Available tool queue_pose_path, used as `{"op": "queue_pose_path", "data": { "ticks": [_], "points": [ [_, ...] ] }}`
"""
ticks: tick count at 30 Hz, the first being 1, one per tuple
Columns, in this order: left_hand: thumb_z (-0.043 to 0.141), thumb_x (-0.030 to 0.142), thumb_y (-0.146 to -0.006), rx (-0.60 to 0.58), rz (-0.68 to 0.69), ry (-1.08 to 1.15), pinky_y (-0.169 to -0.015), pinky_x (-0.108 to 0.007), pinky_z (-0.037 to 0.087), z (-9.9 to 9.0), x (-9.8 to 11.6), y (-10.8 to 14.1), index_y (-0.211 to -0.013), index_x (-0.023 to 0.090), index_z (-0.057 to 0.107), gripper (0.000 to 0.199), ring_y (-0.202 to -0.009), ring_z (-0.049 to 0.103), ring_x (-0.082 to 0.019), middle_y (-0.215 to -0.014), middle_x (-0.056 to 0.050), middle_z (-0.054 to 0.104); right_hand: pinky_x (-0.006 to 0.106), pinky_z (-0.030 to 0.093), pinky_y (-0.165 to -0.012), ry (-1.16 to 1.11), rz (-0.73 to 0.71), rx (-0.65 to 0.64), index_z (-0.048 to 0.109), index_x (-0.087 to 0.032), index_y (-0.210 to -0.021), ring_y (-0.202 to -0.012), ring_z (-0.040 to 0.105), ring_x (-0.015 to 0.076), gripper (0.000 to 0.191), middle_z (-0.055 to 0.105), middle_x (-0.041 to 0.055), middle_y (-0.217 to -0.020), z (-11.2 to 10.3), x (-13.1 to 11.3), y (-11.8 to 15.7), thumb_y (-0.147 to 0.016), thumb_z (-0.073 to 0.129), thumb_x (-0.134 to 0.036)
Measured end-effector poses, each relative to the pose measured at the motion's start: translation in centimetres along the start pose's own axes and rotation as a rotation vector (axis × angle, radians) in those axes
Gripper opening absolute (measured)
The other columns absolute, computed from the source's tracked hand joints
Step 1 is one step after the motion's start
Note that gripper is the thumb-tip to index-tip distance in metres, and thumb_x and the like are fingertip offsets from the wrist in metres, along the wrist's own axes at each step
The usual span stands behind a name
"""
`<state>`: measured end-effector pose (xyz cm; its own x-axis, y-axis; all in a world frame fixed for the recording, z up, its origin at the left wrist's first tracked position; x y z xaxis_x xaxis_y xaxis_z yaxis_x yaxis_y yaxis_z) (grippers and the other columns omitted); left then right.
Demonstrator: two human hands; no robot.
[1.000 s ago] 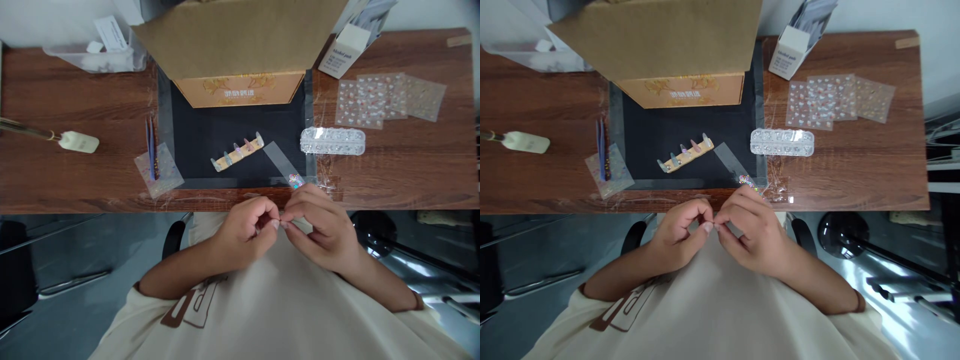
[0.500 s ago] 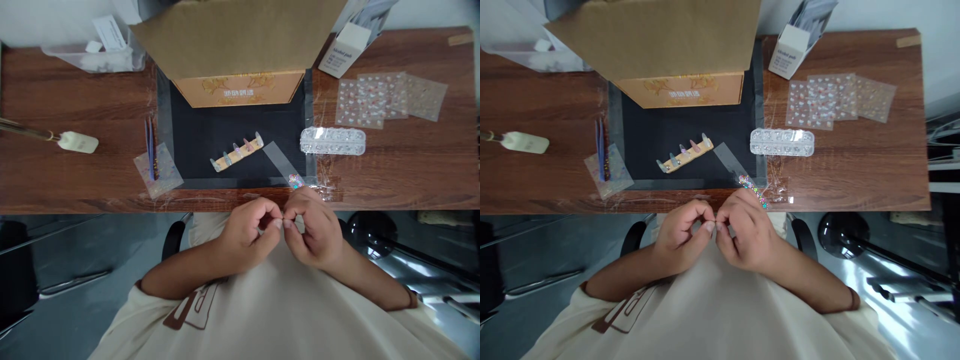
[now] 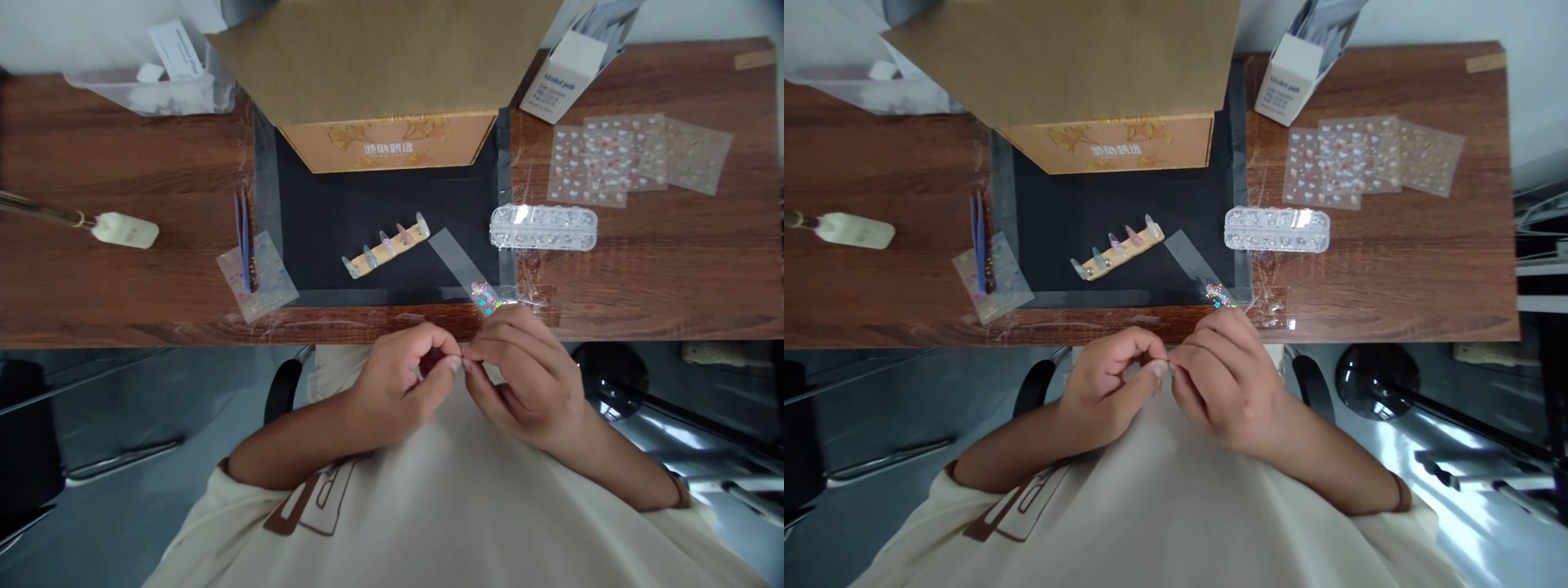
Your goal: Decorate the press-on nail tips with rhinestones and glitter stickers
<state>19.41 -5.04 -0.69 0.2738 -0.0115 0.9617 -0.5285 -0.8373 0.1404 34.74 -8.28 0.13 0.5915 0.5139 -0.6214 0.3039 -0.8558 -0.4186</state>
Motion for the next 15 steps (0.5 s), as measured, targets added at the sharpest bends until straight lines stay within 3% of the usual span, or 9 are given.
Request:
{"op": "queue_pose_path", "data": {
  "ticks": [7,15],
  "points": [
    [0.051,0.017,-0.085,0.039,0.017,-0.007,-0.054,-0.019,0.038,0.7,-0.4,0.2,-0.075,0.019,0.051,0.010,-0.056,0.049,-0.007,-0.063,0.005,0.054,0.035,0.047,-0.064,-0.060,0.013,-0.012,0.051,-0.021,-0.083,-0.070,0.049,0.0176,0.015,0.055,0.0015,-0.070,0.7,0.1,-0.1,-0.083,0.054,-0.006],
    [0.051,0.017,-0.083,0.109,0.084,-0.004,-0.053,-0.020,0.035,1.2,-0.7,0.3,-0.074,0.019,0.048,0.009,-0.055,0.045,-0.007,-0.063,0.005,0.052,0.033,0.042,-0.058,-0.072,0.033,0.084,0.046,-0.022,-0.080,-0.064,0.046,0.0163,0.016,0.049,-0.0002,-0.067,1.5,0.2,-0.3,-0.079,0.051,-0.007]
  ]
}}
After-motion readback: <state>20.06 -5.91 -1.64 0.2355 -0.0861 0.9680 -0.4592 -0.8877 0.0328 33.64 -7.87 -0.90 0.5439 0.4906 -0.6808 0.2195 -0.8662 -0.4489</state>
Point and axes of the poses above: each hand's wrist, its own y-axis away from the middle knuckle, its own z-axis out of the palm, x = y × z, the point moved 3 cm from there along -y, towards the middle knuckle
